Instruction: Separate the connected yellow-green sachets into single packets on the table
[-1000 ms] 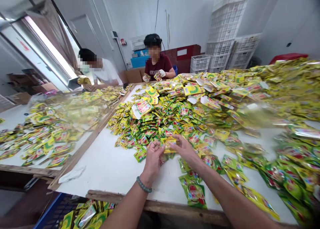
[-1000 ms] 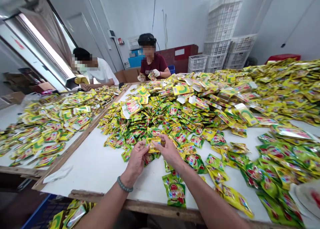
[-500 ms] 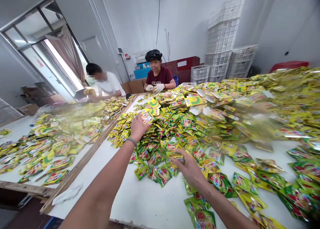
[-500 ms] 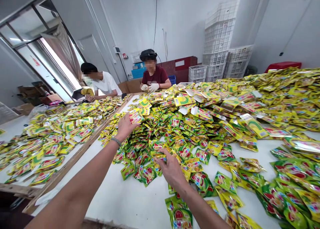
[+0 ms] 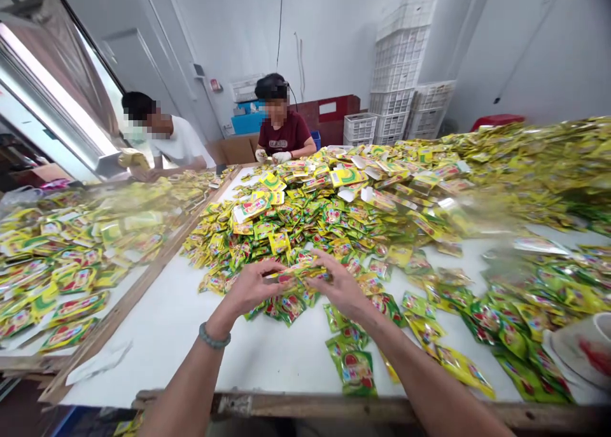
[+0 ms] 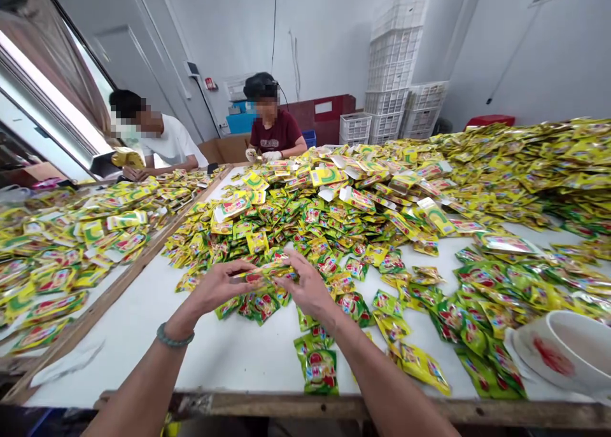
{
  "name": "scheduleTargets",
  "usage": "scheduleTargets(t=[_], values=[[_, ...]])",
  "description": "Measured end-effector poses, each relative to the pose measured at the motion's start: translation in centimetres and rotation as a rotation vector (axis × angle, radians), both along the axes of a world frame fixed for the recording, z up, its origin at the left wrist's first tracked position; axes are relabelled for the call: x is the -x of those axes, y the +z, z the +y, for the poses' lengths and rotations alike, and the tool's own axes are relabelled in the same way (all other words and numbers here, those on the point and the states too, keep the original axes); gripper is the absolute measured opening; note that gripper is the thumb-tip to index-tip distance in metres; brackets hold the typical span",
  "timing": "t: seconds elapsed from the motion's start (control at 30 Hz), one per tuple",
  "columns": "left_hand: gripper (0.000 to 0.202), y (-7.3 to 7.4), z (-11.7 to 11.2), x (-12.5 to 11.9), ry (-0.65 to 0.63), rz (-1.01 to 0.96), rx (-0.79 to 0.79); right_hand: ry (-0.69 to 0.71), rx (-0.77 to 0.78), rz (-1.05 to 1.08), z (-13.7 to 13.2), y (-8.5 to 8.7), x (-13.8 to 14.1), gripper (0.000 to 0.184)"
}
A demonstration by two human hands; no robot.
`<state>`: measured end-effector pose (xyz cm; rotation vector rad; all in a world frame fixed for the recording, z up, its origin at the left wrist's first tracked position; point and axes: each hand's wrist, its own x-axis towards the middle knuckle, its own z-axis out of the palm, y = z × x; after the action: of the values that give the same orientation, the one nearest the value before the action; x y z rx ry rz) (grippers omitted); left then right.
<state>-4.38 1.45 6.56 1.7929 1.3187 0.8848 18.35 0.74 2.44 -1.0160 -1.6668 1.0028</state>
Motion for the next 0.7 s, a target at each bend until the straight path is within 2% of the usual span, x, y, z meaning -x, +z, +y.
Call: scheduleTargets(t=[0.03,0.1,0.2,0.27,0.33,0.47,0.63,0.7], values=[[0.026,-0.2,-0.6,-0.4,-0.016,-0.069,0.074,0.036,0.064,0.010,0.0,0.0,-0.1,0.024],[0.037,-1.1,-1.2,-1.2,0.063,-0.290,0.167,0.082,0.245,0.075,-0.1,-0.2,-0.1,0.031],[0.053,-3.3,-1.4,-2.7,0.204,-0.711,0.209,0.025,0.449,0.302,0.1,-1.0,0.2,0.041],[0.057,-4.7,-1.4,-3.8,0.219,-0.847,0.243,-0.017,0.492,0.442,0.2,-1.5,0.6,0.042],[0.057,-5.6,-1.2,-4.8,0.248,-0.851,0.274,-0.018,0.500,0.479,0.3,-1.6,0.9,0.041],[0.053,-6.1,-0.9,-5.0,0.332,-0.755,0.220,-0.065,0.427,0.291,0.2,-0.8,0.5,0.040],[0.038,-6.1,-1.5,-3.8,0.122,-0.398,0.186,-0.250,0.231,0.172,0.7,0.4,-0.9,0.038],[0.032,-6.2,-1.8,-3.6,0.075,-0.306,0.154,-0.283,0.124,0.046,0.9,0.5,-1.2,0.032]])
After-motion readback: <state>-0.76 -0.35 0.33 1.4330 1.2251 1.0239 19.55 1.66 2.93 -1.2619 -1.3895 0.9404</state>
